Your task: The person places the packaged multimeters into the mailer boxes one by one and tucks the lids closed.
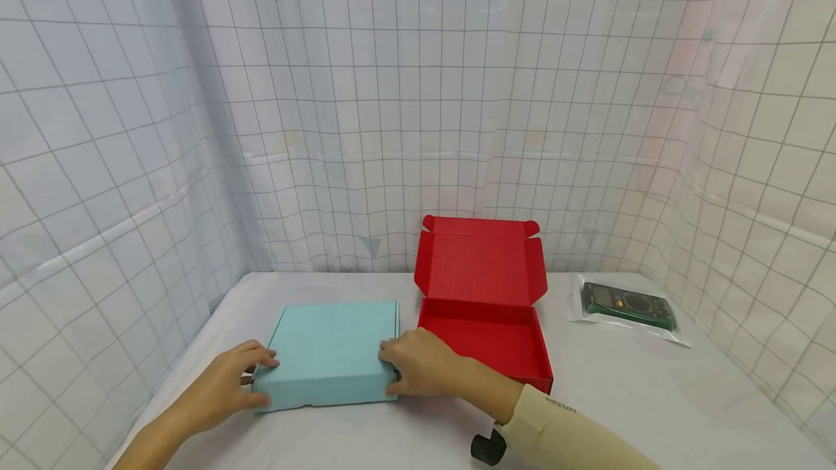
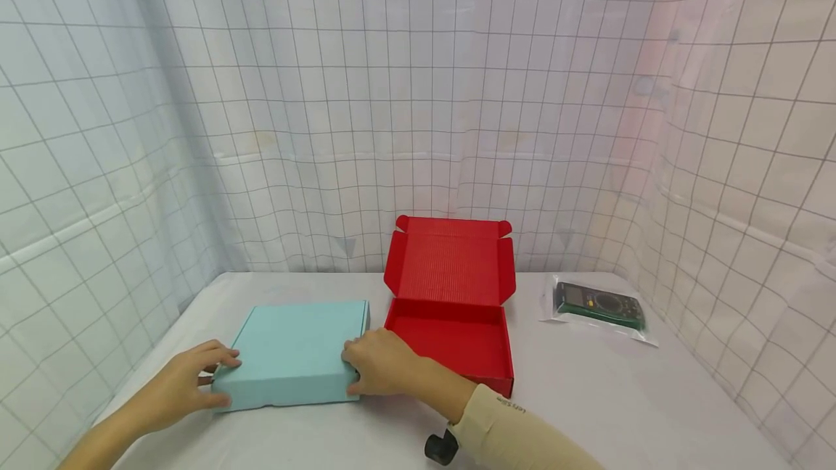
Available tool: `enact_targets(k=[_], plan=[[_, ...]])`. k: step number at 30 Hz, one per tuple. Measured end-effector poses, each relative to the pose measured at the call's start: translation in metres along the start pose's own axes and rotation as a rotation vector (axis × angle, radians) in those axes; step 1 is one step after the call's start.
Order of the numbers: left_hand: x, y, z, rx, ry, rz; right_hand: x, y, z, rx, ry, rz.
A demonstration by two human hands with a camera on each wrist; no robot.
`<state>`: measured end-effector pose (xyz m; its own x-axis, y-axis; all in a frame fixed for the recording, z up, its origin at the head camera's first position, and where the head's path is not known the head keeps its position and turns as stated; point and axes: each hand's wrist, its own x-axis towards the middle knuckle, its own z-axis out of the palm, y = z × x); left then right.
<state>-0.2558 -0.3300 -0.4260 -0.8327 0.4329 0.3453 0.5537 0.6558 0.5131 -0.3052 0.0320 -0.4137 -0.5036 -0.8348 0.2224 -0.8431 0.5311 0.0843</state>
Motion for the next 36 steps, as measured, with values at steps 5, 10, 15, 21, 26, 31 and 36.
enact_targets(k=[5, 10, 15, 21, 26, 31, 36], plan=[[0.001, 0.002, 0.001, 0.106, 0.019, 0.021, 0.002, 0.000, 0.001, -0.014, 0.013, -0.012], [-0.001, 0.001, 0.003, 0.177, 0.031, 0.035, 0.004, -0.002, 0.003, -0.074, 0.030, -0.029], [-0.001, 0.000, 0.003, 0.208, 0.049, 0.060, 0.005, -0.005, 0.003, -0.120, 0.048, -0.035], [-0.001, 0.001, 0.003, 0.209, 0.058, 0.059, 0.005, -0.004, 0.006, -0.122, 0.063, -0.031], [-0.003, -0.002, 0.005, 0.138, 0.065, 0.045, 0.002, 0.002, 0.009, -0.052, 0.068, -0.031], [-0.007, -0.010, 0.003, 0.021, 0.046, 0.054, -0.001, 0.011, 0.008, 0.031, 0.045, -0.049], [-0.001, -0.017, -0.005, -0.021, -0.004, 0.078, 0.001, 0.017, 0.004, 0.078, 0.014, -0.017]])
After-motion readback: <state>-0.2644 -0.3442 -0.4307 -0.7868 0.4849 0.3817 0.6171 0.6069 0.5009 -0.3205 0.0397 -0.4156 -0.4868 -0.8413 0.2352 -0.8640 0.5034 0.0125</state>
